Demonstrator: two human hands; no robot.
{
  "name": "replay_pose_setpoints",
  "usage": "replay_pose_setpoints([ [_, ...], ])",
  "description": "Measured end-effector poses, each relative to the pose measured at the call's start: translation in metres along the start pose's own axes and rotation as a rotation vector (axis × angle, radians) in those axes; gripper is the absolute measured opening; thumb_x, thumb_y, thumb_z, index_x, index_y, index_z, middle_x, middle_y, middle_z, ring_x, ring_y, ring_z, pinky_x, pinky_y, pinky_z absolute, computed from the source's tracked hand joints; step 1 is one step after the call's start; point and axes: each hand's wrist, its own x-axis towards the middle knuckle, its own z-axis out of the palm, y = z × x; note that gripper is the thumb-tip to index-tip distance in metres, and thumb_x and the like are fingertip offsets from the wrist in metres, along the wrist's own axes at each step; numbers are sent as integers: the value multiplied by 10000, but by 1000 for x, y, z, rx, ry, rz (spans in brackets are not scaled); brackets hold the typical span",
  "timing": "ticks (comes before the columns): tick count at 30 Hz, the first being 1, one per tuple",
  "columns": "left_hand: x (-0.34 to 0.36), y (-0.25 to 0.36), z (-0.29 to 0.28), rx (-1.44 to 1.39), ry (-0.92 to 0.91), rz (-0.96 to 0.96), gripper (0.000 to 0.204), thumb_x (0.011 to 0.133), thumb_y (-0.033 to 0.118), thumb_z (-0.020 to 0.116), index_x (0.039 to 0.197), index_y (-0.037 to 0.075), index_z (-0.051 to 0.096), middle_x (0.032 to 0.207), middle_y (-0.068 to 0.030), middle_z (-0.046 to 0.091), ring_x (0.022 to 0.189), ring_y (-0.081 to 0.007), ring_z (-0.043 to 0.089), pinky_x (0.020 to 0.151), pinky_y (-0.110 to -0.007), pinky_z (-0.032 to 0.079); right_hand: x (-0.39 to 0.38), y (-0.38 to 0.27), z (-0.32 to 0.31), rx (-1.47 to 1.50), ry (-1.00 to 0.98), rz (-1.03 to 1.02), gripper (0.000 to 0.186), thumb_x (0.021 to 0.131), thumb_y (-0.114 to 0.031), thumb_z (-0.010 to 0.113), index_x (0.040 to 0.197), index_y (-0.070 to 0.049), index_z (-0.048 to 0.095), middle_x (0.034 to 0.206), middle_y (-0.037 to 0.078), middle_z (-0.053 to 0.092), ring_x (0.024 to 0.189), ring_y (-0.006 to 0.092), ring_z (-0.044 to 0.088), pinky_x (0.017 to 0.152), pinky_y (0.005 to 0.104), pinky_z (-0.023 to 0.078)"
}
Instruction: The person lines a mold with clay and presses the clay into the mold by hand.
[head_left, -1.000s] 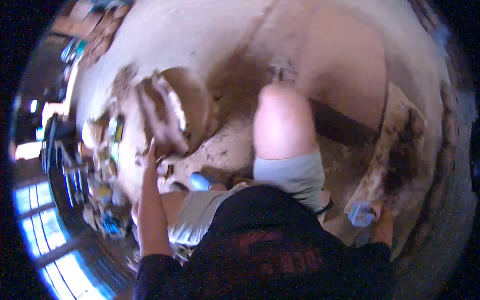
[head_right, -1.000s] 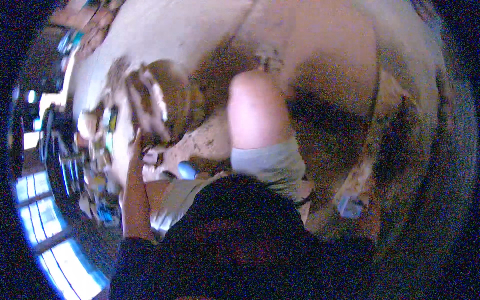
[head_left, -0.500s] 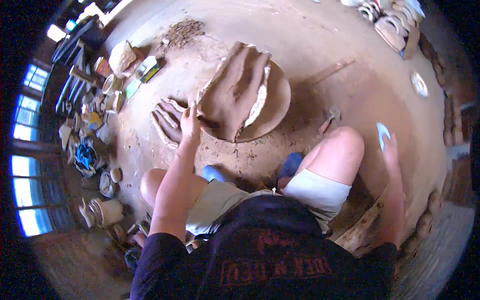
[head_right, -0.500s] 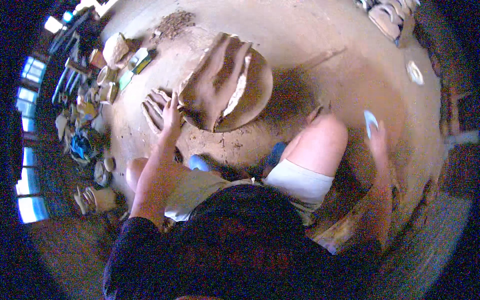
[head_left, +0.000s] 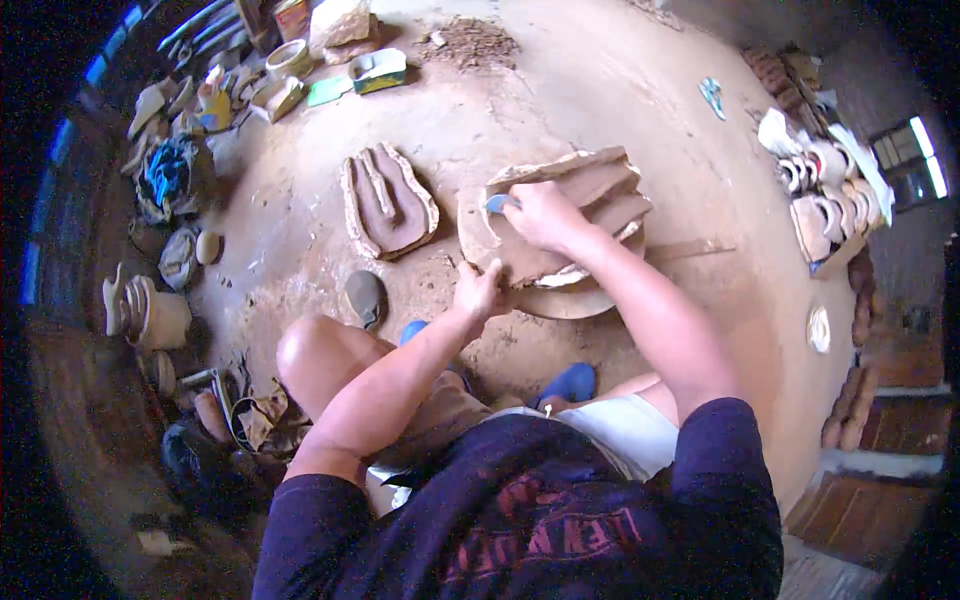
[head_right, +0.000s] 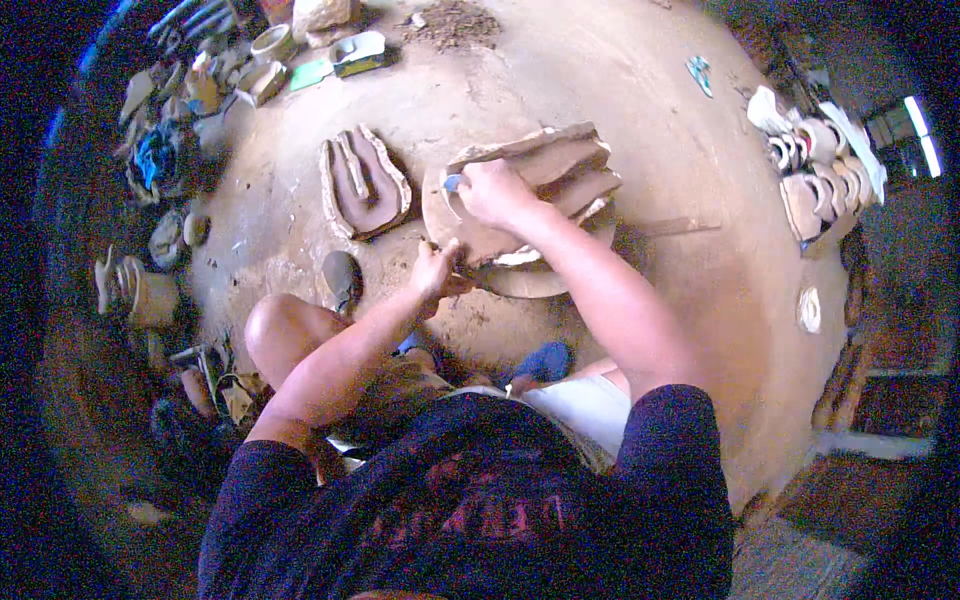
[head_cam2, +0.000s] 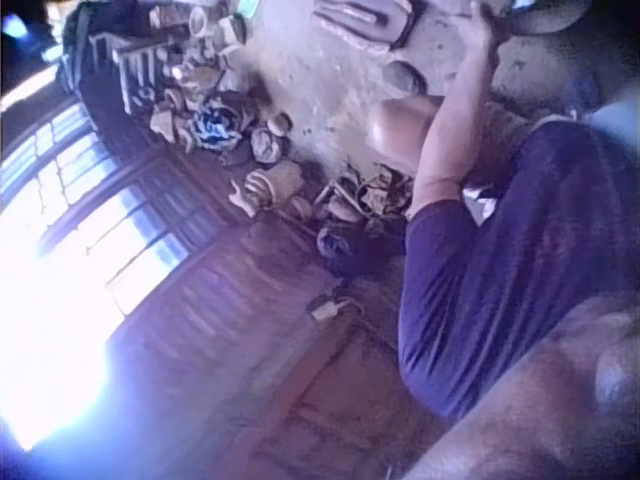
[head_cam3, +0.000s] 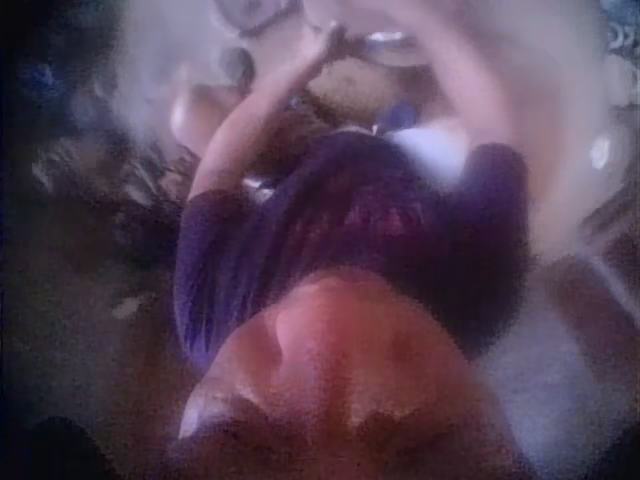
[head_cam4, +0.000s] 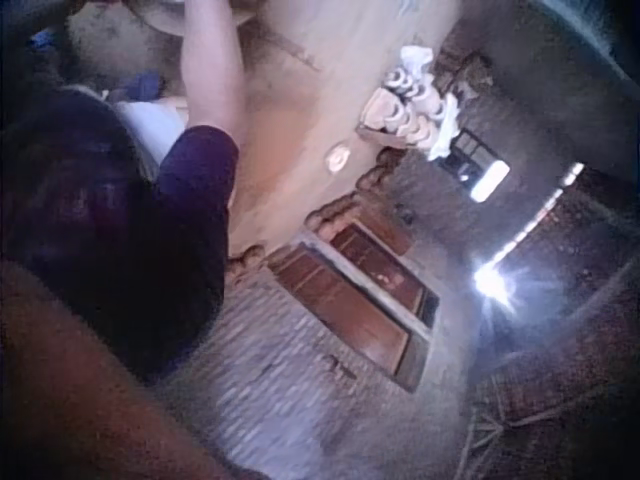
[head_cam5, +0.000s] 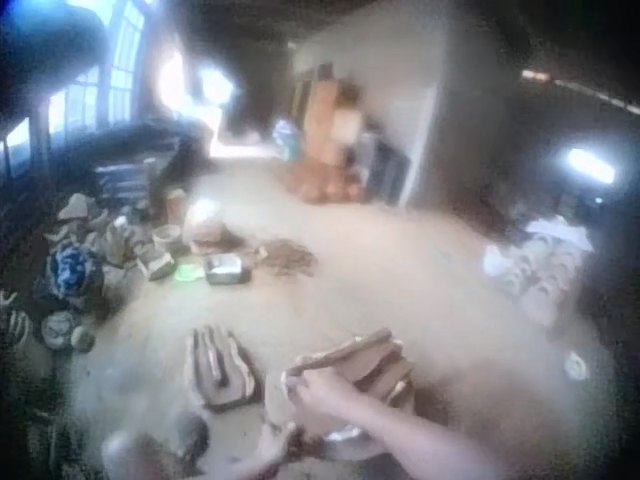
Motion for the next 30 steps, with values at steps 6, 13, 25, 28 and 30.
replay_pose_setpoints([
  [6, 46, -24, -11, 236, 160, 173, 490, 965, 239, 677, 1231, -69, 405, 1168, -324, 639, 1072, -427, 665, 909, -489, 542, 58, -2, 45, -194, -167, -32, 289, 870, -251, 658, 888, 29, 726, 905, 300, 706, 879, 446, 718, 819, 514, 565],
  [13, 63, -28, -8, 360, 232, 262, 454, 1011, 257, 651, 1265, 20, 359, 997, -194, 620, 719, -232, 603, 558, -415, 501, 70, -19, 37, -481, -669, 6, 283, 775, -226, 697, 923, -9, 801, 1050, 256, 732, 972, 378, 742, 872, 461, 582],
  [25, 10, -13, -17, 174, 57, 165, 452, 994, 111, 648, 1385, 19, 441, 1216, -256, 662, 1083, -376, 675, 928, -454, 550, -82, -11, -25, -379, -724, -129, 242, 837, -112, 631, 949, 73, 740, 808, 278, 709, 757, 391, 738, 714, 471, 583],
  [28, -27, -4, -17, 191, -248, 291, 424, 1057, 94, 581, 1433, 30, 395, 1076, -166, 665, 908, -201, 678, 761, -338, 596, -132, 6, -45, 60, -511, 288, 266, 924, -112, 625, 1114, 56, 705, 901, 204, 748, 845, 288, 758, 750, 399, 592],
  [30, -64, 12, 9, 118, -357, 312, 448, 1046, 113, 612, 1438, 32, 410, 1095, -152, 664, 956, -202, 668, 787, -353, 592, -178, 41, -19, 1328, -119, 605, 285, 976, -137, 637, 1200, 31, 687, 1168, 171, 747, 1051, 279, 731, 924, 414, 569],
])
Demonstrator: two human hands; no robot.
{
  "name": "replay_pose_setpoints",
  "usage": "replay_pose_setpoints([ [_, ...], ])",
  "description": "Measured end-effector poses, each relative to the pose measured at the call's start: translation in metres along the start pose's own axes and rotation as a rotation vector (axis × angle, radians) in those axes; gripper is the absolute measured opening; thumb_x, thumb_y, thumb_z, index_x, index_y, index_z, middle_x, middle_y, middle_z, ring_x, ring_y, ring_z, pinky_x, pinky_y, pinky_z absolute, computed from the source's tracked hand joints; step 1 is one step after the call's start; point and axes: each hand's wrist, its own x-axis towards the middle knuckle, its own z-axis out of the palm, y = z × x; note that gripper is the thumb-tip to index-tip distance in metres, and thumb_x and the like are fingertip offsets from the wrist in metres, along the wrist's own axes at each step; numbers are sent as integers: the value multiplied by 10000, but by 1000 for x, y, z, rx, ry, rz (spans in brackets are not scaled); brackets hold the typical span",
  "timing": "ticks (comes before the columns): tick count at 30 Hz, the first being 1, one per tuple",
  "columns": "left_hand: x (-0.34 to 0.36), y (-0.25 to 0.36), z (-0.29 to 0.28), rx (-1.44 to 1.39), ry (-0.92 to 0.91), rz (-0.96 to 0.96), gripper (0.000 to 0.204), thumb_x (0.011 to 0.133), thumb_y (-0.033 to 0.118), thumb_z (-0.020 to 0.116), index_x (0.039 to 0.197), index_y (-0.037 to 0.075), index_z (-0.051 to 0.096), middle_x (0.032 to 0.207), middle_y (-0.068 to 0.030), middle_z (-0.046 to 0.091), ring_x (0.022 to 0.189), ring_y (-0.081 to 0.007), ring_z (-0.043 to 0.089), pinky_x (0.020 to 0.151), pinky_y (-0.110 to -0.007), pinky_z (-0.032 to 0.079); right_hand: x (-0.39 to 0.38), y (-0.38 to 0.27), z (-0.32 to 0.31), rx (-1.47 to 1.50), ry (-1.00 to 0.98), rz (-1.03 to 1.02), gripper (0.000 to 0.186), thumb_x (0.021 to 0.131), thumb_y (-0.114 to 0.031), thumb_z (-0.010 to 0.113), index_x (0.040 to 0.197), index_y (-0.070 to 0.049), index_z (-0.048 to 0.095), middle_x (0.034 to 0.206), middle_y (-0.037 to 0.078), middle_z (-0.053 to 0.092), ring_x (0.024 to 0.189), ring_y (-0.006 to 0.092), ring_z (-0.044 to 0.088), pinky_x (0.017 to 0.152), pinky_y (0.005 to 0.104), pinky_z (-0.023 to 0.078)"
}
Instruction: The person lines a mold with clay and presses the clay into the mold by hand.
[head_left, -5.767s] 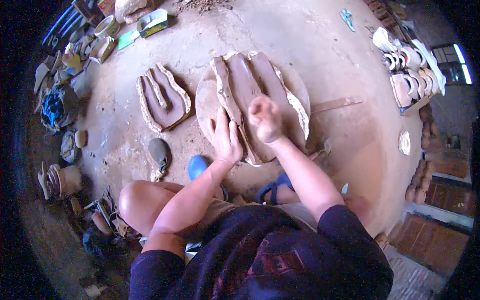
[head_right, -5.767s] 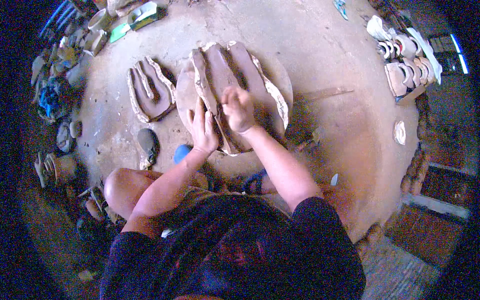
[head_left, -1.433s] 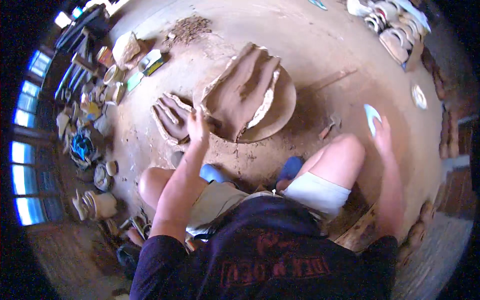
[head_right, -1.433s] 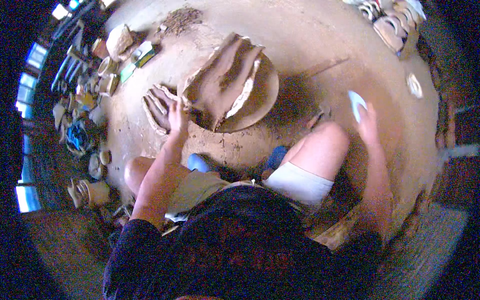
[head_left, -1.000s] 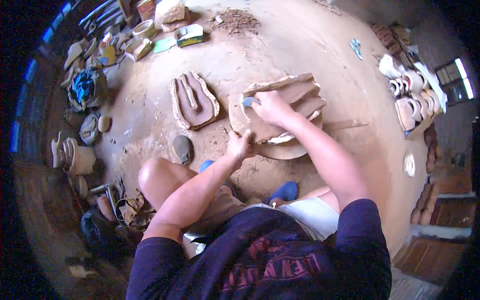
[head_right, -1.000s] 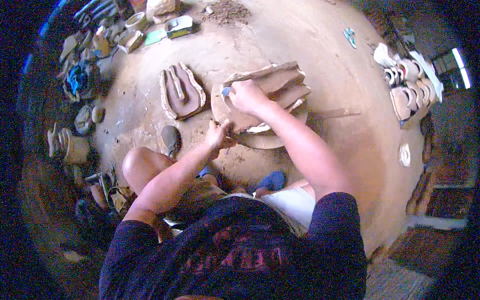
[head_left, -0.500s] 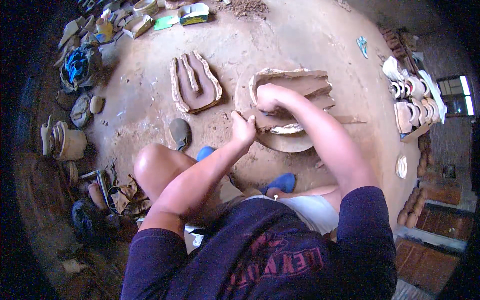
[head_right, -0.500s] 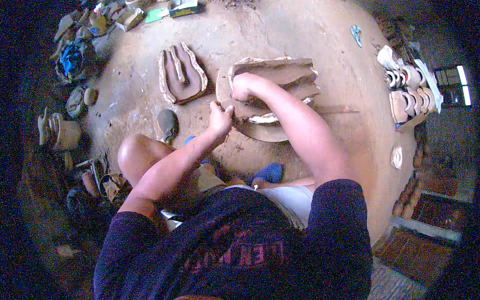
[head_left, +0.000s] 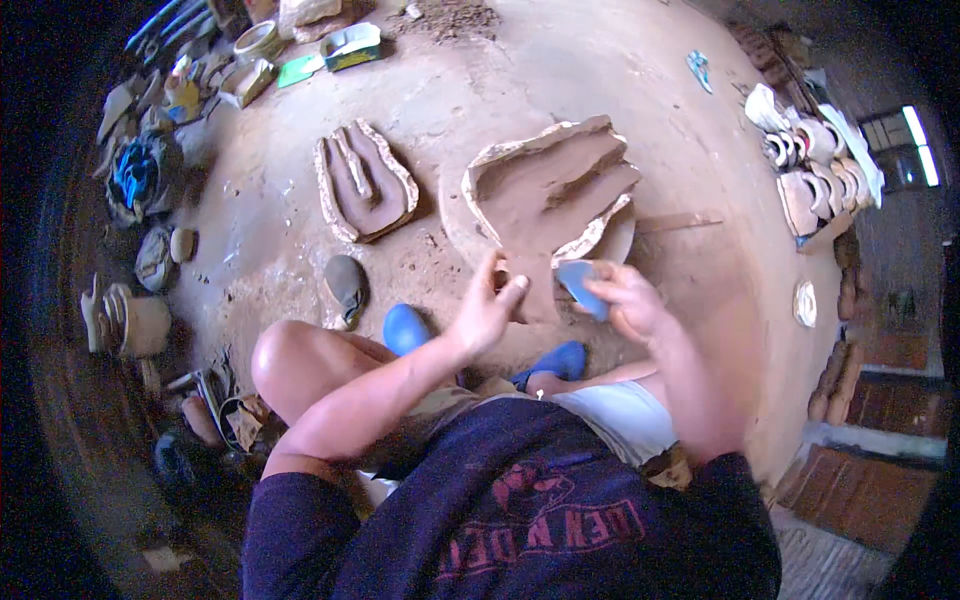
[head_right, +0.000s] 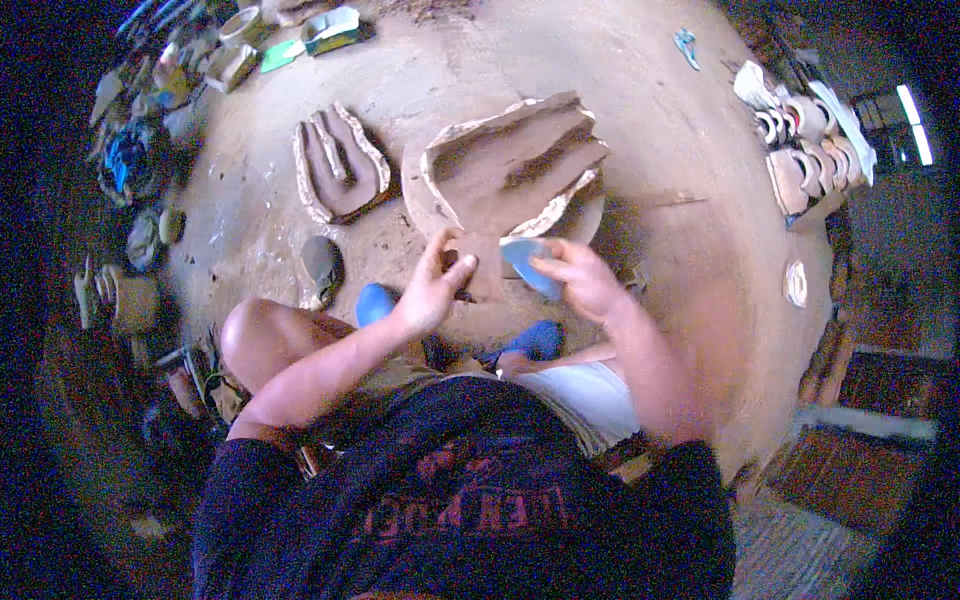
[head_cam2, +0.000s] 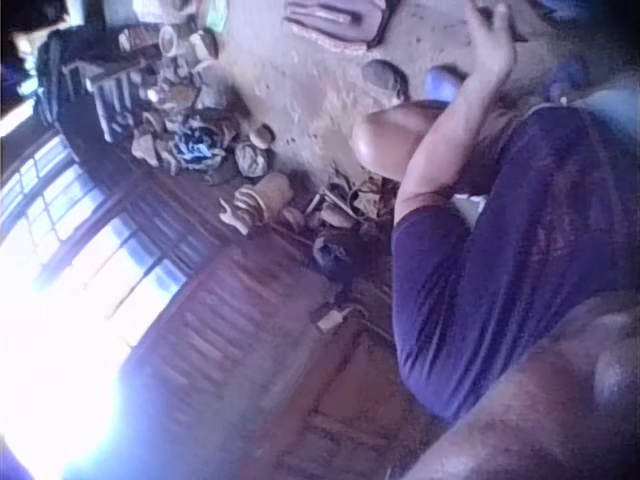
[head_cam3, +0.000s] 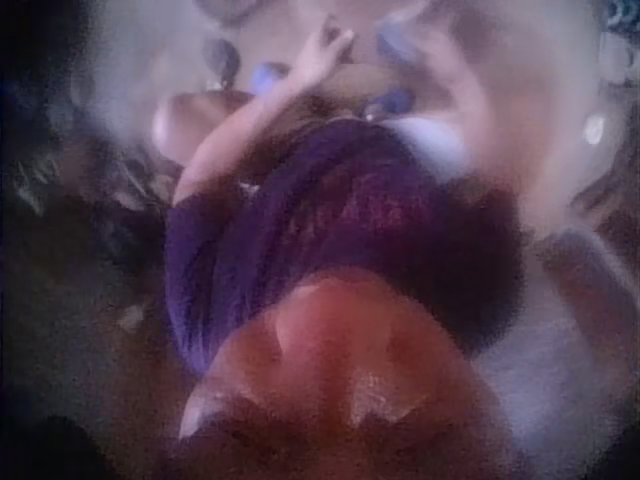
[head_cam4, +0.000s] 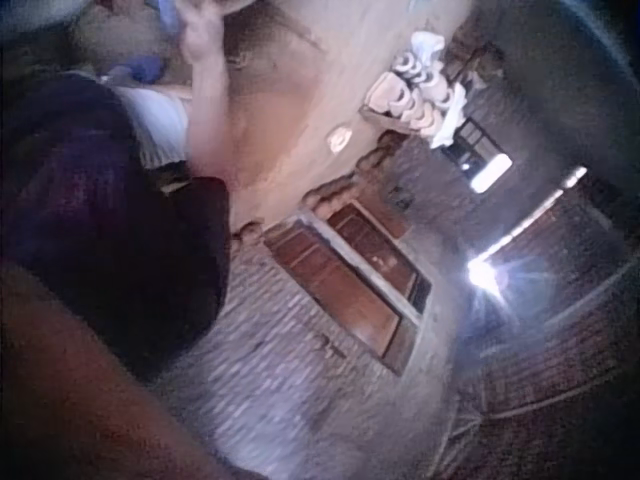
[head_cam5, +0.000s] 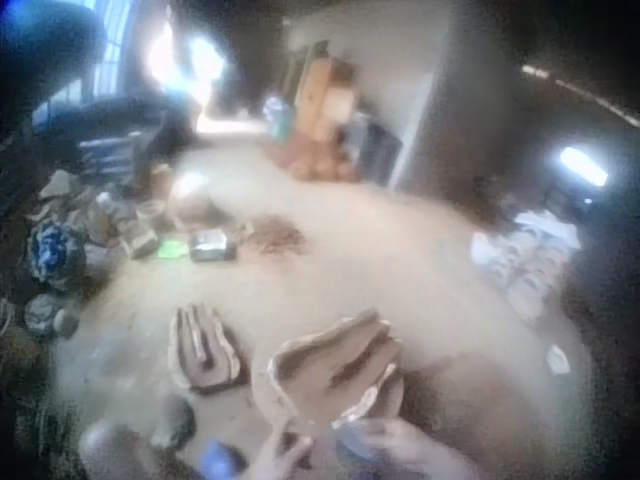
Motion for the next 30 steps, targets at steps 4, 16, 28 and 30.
replay_pose_setpoints([
  [4, -13, -18, 36, 625, -65, 385, 537, 952, 214, 756, 1420, 65, 539, 1276, -142, 629, 1222, -307, 575, 1061, -445, 478, -22, 94, -11, 854, -463, -176, 334, 1024, -131, 614, 1339, -19, 623, 1267, 97, 715, 1140, 244, 705, 983, 388, 570],
  [16, 86, -85, -10, 868, 345, 438, 877, 1099, 548, 339, 1634, -52, -10, 1713, -262, -112, 1594, -388, -96, 1292, -492, -60, -197, 18, -170, -146, 1194, -467, 334, 940, -292, 787, 1096, -2, 726, 877, 47, 717, 762, 156, 666, 670, 332, 529],
  [28, 161, -88, -80, 1113, 238, 719, 674, 1135, 405, 301, 1620, -50, 192, 1696, -226, 216, 1569, -353, 205, 1289, -462, 122, -304, 236, -329, -1497, 1188, 94, 377, 1005, -303, 631, 1141, 47, 667, 1078, 322, 669, 1059, 527, 604, 1015, 514, 499],
  [30, 150, -83, -59, 945, 261, 589, 691, 1131, 418, 293, 1610, -72, 203, 1686, -246, 224, 1570, -363, 195, 1286, -453, 124, -269, 211, -320, -1224, 1335, 52, 378, 1019, -298, 619, 1184, 41, 643, 1076, 281, 692, 978, 477, 650, 936, 499, 545],
])
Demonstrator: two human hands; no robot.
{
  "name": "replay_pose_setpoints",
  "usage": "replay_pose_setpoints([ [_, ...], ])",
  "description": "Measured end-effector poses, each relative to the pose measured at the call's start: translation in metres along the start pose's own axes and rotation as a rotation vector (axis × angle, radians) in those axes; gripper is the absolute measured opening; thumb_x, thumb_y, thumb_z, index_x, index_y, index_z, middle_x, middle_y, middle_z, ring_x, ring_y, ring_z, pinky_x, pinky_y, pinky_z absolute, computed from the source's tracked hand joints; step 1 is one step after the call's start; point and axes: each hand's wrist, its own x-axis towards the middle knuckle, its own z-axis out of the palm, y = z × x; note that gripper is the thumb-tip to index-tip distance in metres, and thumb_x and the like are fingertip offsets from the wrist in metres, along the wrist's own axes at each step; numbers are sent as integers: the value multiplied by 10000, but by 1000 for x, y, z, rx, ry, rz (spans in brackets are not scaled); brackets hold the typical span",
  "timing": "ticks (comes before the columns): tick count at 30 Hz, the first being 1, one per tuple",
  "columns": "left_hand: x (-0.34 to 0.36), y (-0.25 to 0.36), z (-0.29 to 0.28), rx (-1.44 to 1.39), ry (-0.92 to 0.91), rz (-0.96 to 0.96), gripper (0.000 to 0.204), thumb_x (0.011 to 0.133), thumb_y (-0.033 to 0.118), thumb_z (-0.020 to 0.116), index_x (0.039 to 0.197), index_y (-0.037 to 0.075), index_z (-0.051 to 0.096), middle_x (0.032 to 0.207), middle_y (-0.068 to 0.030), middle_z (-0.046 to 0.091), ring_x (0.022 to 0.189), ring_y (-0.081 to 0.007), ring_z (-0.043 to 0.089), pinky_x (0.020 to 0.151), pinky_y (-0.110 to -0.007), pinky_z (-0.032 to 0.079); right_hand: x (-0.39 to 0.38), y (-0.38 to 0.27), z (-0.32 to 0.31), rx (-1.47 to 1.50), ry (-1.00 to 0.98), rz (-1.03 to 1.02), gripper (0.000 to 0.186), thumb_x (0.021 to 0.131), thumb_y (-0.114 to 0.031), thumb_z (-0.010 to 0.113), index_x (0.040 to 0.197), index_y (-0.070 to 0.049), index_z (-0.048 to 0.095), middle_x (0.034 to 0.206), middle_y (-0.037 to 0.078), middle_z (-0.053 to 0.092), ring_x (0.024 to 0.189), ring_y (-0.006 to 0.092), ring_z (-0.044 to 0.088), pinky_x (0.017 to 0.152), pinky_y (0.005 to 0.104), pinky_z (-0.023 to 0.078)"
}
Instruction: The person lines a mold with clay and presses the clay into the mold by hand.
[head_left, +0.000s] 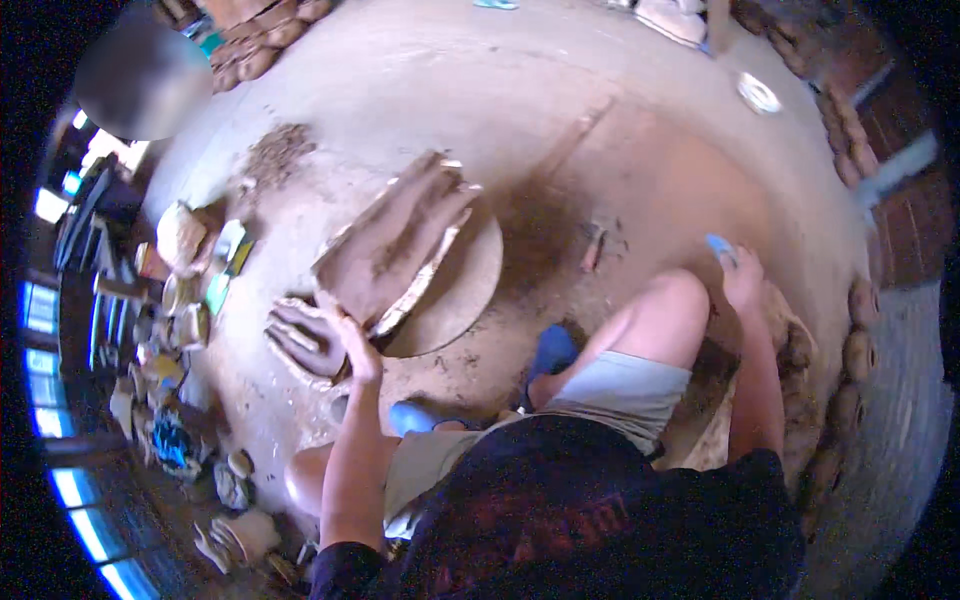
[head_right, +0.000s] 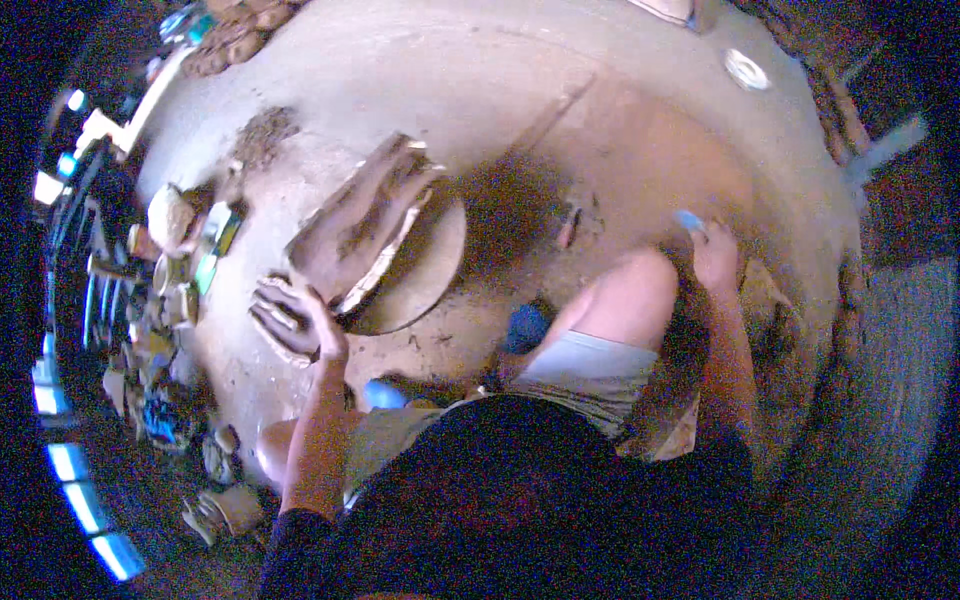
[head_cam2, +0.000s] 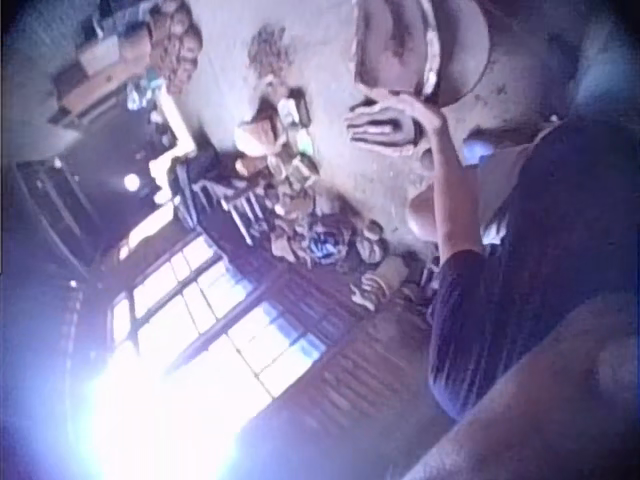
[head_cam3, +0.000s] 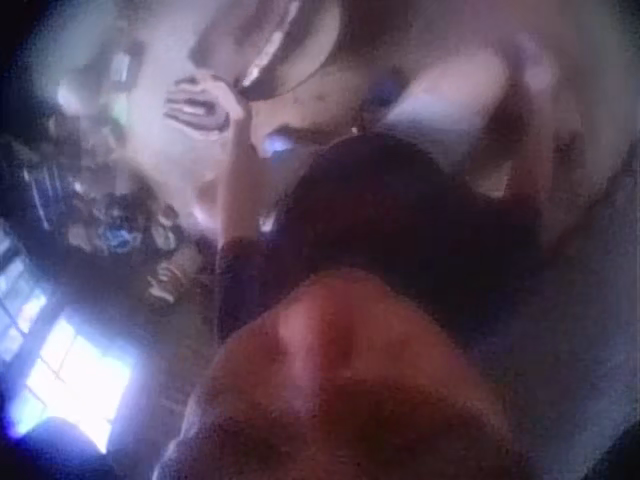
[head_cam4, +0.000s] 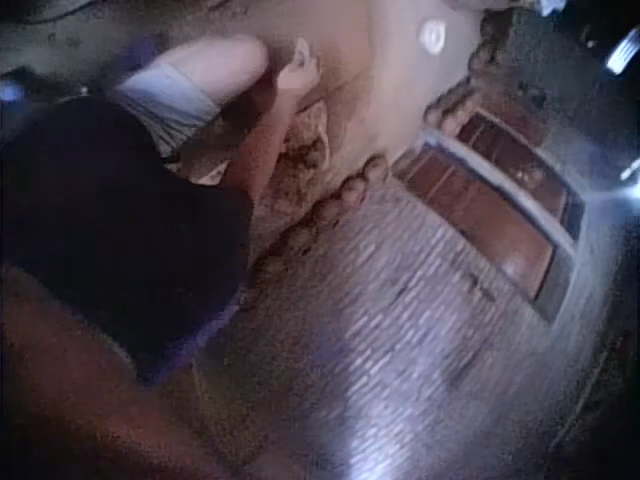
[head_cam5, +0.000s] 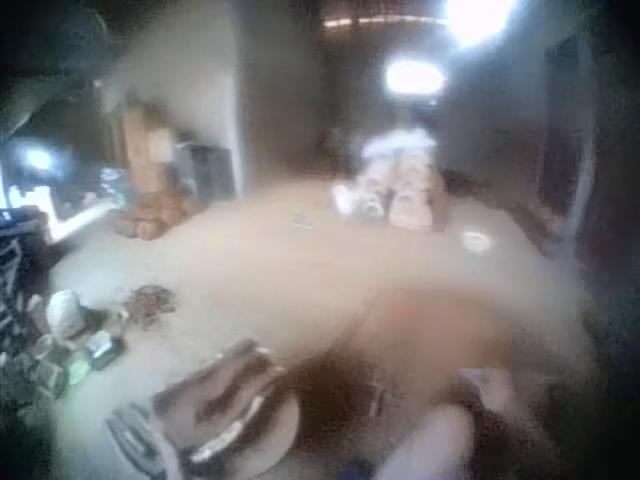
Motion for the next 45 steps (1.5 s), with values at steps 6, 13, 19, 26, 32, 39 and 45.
replay_pose_setpoints([
  [6, -10, 8, -21, -197, -33, -1, 764, 1041, 341, 487, 1598, -102, 206, 1667, -284, 242, 1556, -383, 225, 1272, -440, 161, 66, -152, -9, 1209, -191, 422, 262, 1072, -253, 586, 1236, -50, 565, 896, 72, 721, 596, 159, 662, 444, 289, 497],
  [13, -6, 26, -32, 17, -55, 24, 971, 902, 461, 687, 1606, -50, 256, 1649, -271, 289, 1555, -422, 201, 1275, -507, 139, 79, -334, -45, 1274, -547, 220, 335, 1048, -253, 592, 1332, -82, 548, 847, 43, 661, 529, 89, 528, 432, 235, 361],
  [19, 16, 9, -49, -98, 28, 35, 869, 966, 413, 661, 1581, -65, 276, 1557, -302, 395, 1479, -418, 347, 1229, -479, 259, 78, -470, -37, 1131, -844, -262, 319, 1048, -147, 580, 1347, -39, 567, 1015, 85, 700, 650, 137, 664, 496, 272, 496],
  [26, 13, 45, -42, -382, 174, -343, 751, 1068, 350, 544, 1613, -34, 198, 1624, -279, 337, 1468, -430, 361, 1246, -488, 204, 65, -606, 15, 990, -1059, -351, 343, 1027, -129, 615, 1352, -41, 549, 1000, 97, 686, 623, 105, 631, 449, 251, 443],
  [32, -23, 104, -41, -302, -56, -388, 905, 1037, 463, 538, 1618, -78, 104, 1646, -322, 252, 1551, -440, 213, 1289, -494, 97, 75, -679, 71, 867, -932, -414, 309, 1020, -190, 634, 1273, -19, 586, 873, 73, 715, 580, 99, 636, 433, 263, 430],
  [39, -39, 103, -42, -256, -243, -265, 975, 1021, 551, 513, 1618, -87, 81, 1686, -299, 162, 1574, -443, 146, 1287, -520, 73, 86, -717, 102, 888, -880, -370, 269, 960, -154, 674, 1151, 34, 656, 851, 106, 728, 560, 153, 653, 427, 341, 469],
  [45, -33, 83, -37, -94, -252, -201, 974, 1010, 585, 501, 1631, -49, 101, 1684, -268, 211, 1577, -433, 148, 1286, -536, 75, 105, -721, 104, 898, -1050, -230, 286, 1014, -150, 655, 1275, -36, 623, 876, 14, 675, 570, 85, 554, 413, 241, 379],
])
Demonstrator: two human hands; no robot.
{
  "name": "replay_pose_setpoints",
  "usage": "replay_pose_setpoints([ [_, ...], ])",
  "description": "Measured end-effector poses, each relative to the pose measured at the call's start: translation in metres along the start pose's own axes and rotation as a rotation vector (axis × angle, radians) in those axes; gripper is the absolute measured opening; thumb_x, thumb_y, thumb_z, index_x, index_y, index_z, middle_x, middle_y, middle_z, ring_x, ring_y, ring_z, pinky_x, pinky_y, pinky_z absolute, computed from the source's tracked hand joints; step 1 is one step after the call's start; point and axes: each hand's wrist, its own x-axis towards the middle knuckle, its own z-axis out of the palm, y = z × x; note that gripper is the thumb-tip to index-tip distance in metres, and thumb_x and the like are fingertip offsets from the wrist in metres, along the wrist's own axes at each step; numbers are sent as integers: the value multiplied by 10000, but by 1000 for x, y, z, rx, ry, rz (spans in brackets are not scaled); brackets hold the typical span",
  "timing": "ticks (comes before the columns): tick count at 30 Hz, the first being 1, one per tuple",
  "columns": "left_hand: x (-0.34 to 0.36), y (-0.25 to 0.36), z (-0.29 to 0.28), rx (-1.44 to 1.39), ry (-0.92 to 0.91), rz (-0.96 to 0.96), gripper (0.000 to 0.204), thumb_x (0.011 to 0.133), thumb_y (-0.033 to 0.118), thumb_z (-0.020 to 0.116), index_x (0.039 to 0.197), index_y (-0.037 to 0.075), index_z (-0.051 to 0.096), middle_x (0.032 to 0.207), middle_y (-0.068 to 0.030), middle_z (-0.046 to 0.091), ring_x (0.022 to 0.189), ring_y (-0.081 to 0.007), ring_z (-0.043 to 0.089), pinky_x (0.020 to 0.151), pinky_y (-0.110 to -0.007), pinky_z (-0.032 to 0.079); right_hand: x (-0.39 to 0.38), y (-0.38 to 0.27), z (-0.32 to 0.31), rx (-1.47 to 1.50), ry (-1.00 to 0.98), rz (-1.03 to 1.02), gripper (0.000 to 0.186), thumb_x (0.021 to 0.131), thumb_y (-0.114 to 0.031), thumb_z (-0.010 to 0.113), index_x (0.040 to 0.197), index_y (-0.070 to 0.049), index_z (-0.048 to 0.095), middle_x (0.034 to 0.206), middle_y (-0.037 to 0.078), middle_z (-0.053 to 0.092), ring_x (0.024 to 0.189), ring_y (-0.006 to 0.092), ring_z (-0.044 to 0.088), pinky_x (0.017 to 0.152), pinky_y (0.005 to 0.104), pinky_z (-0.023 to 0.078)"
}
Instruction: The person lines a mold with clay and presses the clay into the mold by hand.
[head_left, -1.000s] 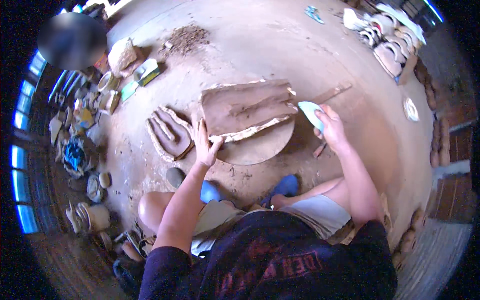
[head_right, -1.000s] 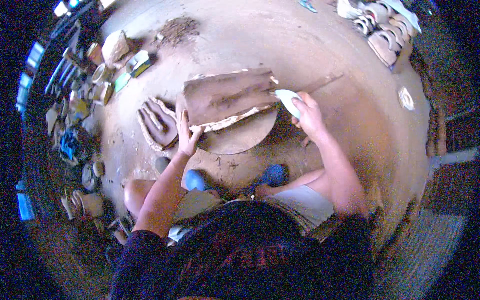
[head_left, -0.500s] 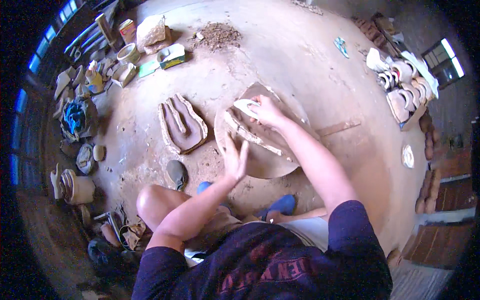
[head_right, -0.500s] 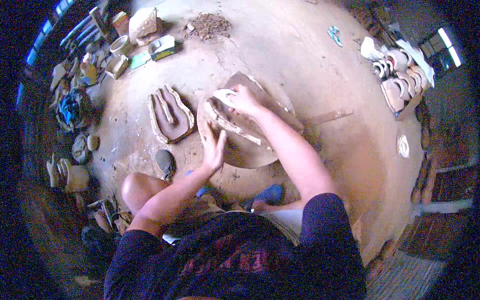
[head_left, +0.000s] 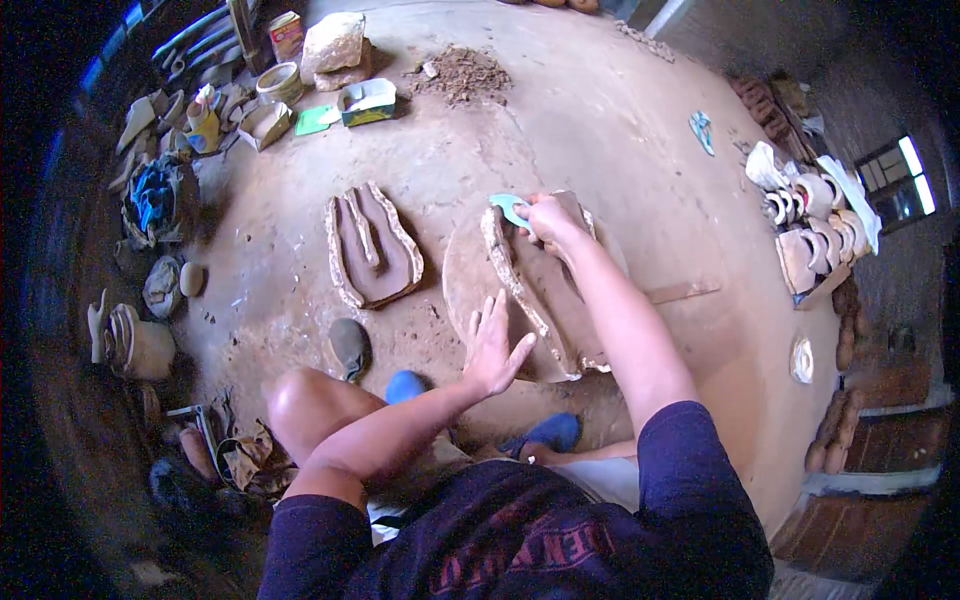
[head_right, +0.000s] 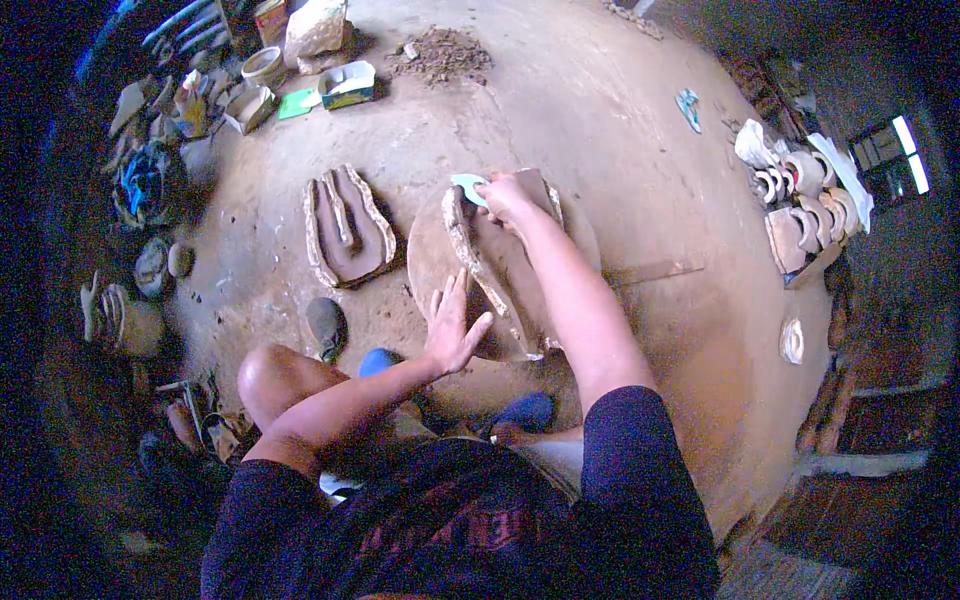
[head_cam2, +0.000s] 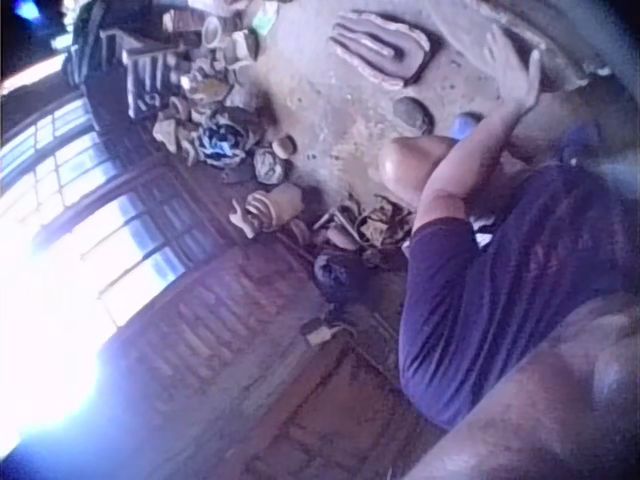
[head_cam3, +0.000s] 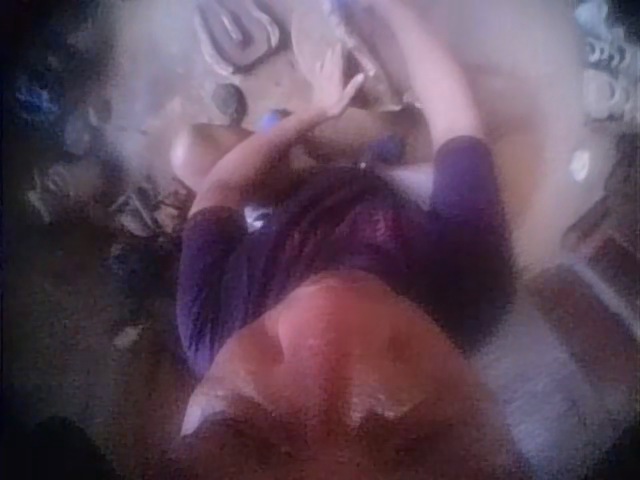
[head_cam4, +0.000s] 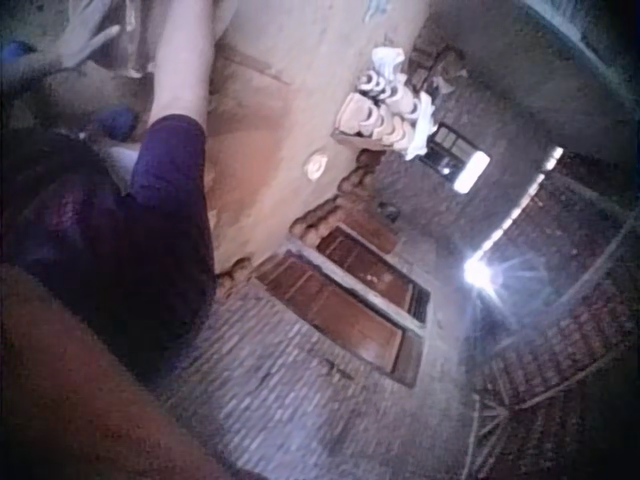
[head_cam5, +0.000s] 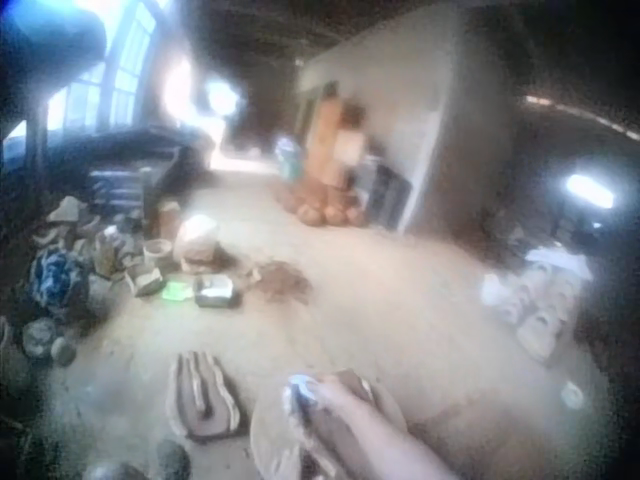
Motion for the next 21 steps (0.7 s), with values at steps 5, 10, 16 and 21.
replay_pose_setpoints([
  [5, 5, -5, -6, 111, 3, 42, 978, 995, 616, 501, 1638, -23, 134, 1685, -225, 257, 1576, -407, 186, 1286, -533, 94, -9, -7, -8, -36, -121, 41, 280, 1012, -146, 659, 1262, -28, 617, 843, 5, 629, 570, 80, 520, 418, 238, 364],
  [10, 12, -5, -14, 192, 20, 112, 1056, 944, 699, 513, 1633, -21, 164, 1669, -234, 290, 1564, -399, 237, 1274, -553, 115, -25, -6, -19, -257, -72, 18, 242, 990, -151, 682, 1176, 1, 650, 858, 28, 654, 576, 84, 537, 436, 248, 382],
  [16, 20, -14, -30, 330, -58, 210, 1286, 825, 860, 526, 1624, -61, 117, 1683, -268, 224, 1576, -424, 179, 1263, -613, 68, -45, 9, -35, -463, -89, -5, 403, 953, -132, 708, 1294, 62, 617, 936, 92, 706, 598, 128, 605, 514, 308, 487],
  [21, -14, 4, -8, 138, -96, 205, 1453, 730, 878, 633, 1613, -98, 15, 1692, -315, 104, 1589, -437, 91, 1263, -628, 40, -73, 16, -36, -548, -82, 0, 592, 928, -124, 726, 1412, 138, 506, 963, 148, 713, 604, 153, 628, 537, 318, 511],
])
